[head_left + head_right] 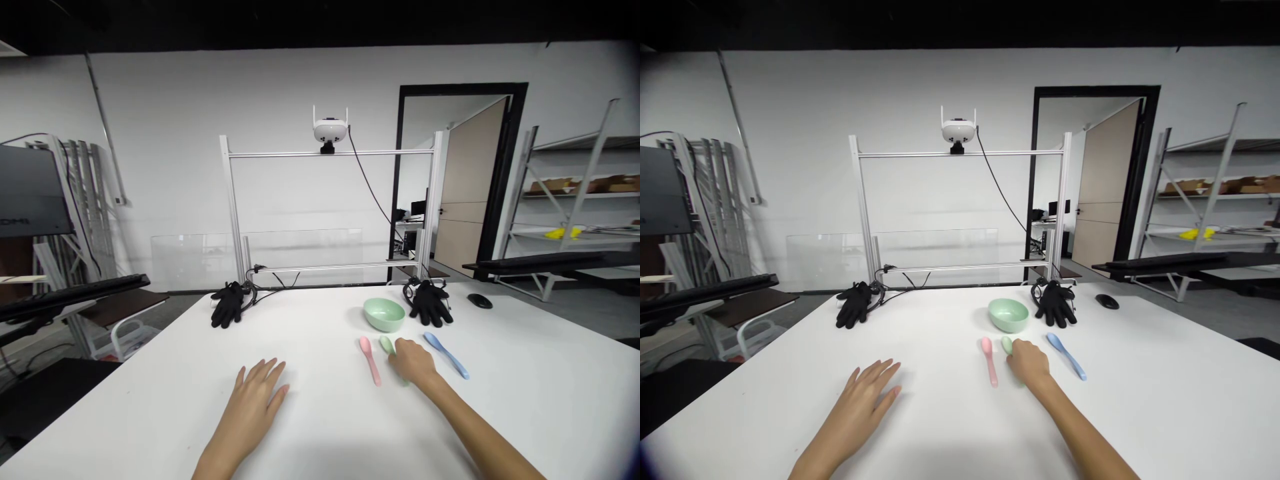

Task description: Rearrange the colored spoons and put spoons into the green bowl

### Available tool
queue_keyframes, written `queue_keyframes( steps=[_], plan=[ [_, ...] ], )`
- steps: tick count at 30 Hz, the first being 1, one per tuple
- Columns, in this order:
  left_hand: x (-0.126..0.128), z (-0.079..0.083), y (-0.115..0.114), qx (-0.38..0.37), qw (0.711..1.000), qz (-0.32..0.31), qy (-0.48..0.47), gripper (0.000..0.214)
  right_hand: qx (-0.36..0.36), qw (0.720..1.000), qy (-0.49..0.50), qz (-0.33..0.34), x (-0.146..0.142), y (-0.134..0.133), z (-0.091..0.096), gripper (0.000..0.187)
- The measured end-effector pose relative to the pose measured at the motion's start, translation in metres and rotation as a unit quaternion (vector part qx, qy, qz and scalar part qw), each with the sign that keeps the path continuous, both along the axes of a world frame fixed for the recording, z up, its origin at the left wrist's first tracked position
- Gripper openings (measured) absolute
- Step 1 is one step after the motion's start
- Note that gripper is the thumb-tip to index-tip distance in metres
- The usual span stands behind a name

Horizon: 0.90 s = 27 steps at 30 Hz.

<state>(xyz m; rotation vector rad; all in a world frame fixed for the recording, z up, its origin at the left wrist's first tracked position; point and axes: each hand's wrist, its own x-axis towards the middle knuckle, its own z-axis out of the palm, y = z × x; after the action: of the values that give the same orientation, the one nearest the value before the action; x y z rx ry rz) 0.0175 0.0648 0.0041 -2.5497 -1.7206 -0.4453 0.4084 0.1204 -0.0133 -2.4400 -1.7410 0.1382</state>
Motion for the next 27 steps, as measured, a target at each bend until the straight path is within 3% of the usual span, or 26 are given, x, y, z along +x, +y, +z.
queue_keyframes(
  steps=[11,27],
  plan=[
    [0.002,0.002,-0.002,-0.010,1.000,0.001,0.005,0.054,-0.015,1.000,-0.027,-0.004,0.024,0.000,-0.003,0.031],
    [0.000,-0.003,0.001,-0.002,1.000,-0.001,0.008,0.054,-0.007,0.999,-0.036,-0.002,0.027,0.000,-0.010,0.033]
  ],
)
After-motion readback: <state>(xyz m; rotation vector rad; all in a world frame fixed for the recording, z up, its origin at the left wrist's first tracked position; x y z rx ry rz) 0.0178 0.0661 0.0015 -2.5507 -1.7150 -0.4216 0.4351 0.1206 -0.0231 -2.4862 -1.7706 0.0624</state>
